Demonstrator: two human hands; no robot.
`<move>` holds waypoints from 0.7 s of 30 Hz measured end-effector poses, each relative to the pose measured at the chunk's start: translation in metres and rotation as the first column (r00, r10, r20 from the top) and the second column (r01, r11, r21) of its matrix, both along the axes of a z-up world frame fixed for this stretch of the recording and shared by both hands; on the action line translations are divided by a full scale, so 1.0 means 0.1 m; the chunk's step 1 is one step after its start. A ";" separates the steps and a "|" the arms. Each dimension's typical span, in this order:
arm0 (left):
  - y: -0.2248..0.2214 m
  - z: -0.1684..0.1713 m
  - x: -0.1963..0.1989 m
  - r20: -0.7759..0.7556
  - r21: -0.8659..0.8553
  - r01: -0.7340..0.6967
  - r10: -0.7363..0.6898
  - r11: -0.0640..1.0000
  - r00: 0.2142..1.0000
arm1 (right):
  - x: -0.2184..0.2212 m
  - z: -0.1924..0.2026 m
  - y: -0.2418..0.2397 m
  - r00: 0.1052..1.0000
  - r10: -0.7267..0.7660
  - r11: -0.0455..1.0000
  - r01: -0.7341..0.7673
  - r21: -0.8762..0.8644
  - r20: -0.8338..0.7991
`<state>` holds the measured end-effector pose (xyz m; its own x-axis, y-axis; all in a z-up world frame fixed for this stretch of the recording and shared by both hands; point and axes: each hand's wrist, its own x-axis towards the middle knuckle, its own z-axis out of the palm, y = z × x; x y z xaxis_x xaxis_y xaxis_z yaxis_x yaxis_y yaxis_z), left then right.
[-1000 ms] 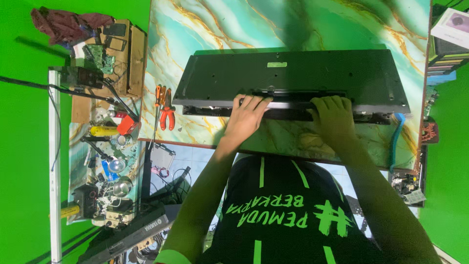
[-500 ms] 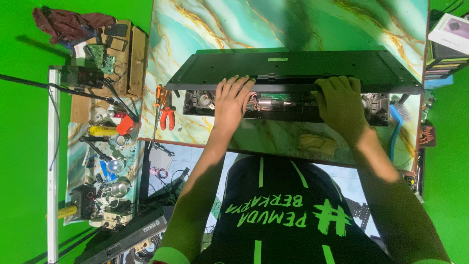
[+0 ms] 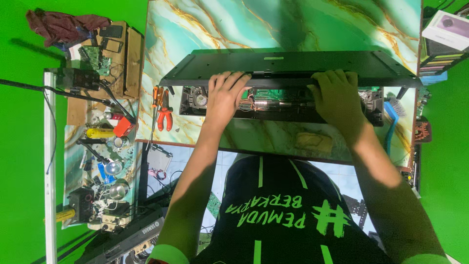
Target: The person holds a pair of pliers, wipes the outer casing of an electronic keyboard with a cloth, and then lifts the casing to reveal the internal components.
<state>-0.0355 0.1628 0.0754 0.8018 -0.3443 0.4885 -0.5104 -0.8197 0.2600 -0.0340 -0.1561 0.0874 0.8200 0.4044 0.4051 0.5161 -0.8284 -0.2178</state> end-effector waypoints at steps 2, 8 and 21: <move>0.00 0.03 0.05 0.003 -0.001 0.005 -0.005 1.000 1.000 | 0.04 0.02 -0.01 1.000 0.006 1.000 -0.006 -0.009 -0.009; 0.03 0.05 0.06 0.009 -0.002 0.022 -0.022 1.000 1.000 | 0.04 0.02 -0.02 1.000 0.011 1.000 -0.011 -0.011 0.002; 0.04 -0.03 0.01 -0.014 0.005 0.019 -0.019 1.000 1.000 | -0.03 -0.07 -0.03 1.000 0.009 1.000 -0.009 -0.018 -0.006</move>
